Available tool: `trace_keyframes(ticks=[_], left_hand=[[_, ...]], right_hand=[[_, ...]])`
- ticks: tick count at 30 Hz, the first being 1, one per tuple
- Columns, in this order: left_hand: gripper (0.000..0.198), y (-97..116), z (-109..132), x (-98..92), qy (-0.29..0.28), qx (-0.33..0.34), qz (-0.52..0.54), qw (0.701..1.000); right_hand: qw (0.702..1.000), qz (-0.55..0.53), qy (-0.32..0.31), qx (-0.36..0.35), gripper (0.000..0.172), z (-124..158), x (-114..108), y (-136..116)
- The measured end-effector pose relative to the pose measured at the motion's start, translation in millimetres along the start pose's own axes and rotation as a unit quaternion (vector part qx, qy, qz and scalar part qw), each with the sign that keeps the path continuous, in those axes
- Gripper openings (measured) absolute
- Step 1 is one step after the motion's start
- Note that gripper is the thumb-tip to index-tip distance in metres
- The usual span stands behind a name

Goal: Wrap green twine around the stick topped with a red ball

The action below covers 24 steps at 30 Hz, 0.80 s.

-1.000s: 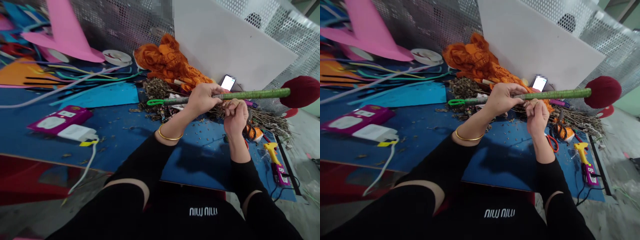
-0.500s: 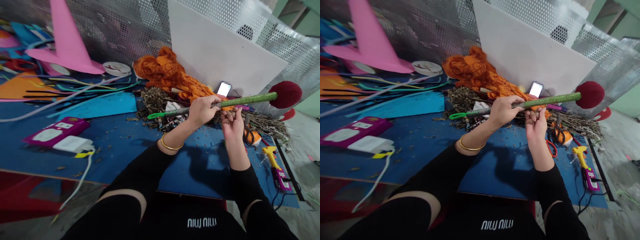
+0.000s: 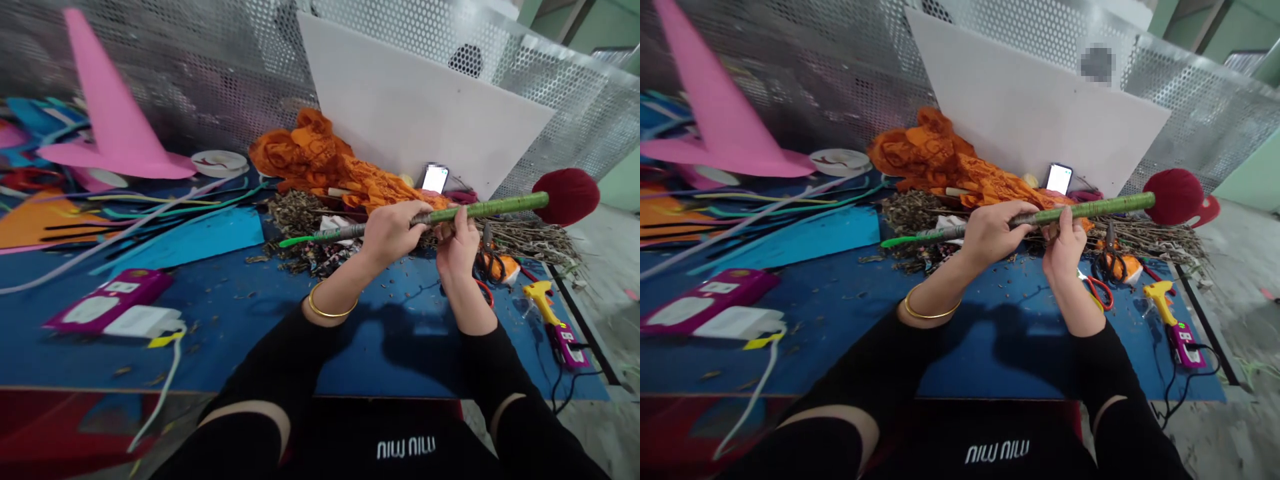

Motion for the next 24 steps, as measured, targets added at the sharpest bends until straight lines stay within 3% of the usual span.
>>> trace_keyframes(ticks=[6, 11, 14, 19, 24], left_hand=[[0.030, 4.0, 4.6, -6.6, 0.031, 0.001, 0.004, 1.000], [0.018, 7.2, 6.7, -12.9, 0.085, 0.008, 0.031, 0.996], [0.017, 7.4, 6.6, -10.4, 0.091, -0.020, 0.061, 0.994], [0.018, -2.3, 2.6, -8.3, 0.039, -0.091, 0.067, 0.993], [0.015, -12.5, -1.5, -13.7, -0.043, -0.107, 0.169, 0.979]], right_hand=[[0.998, 0.026, 0.010, -0.049, 0.046, 1.6, -1.8, -5.7], [0.998, 0.020, 0.000, -0.061, 0.040, 1.2, -4.0, -6.2], [0.998, 0.015, -0.013, -0.055, 0.038, 7.3, 1.3, -2.3], [0.997, 0.031, -0.044, -0.046, 0.038, 19.6, 10.2, 10.1], [0.996, 0.033, -0.045, -0.066, 0.039, 16.0, 5.8, 8.3]])
Point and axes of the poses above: each hand's wrist, its own z-axis away from the middle knuckle, its own x-axis out of the palm, y = z × x, the point moved 3 cm from there along -z, towards the middle knuckle, and after that the axes turned 14 degrees about z, right-handed, at the moved point
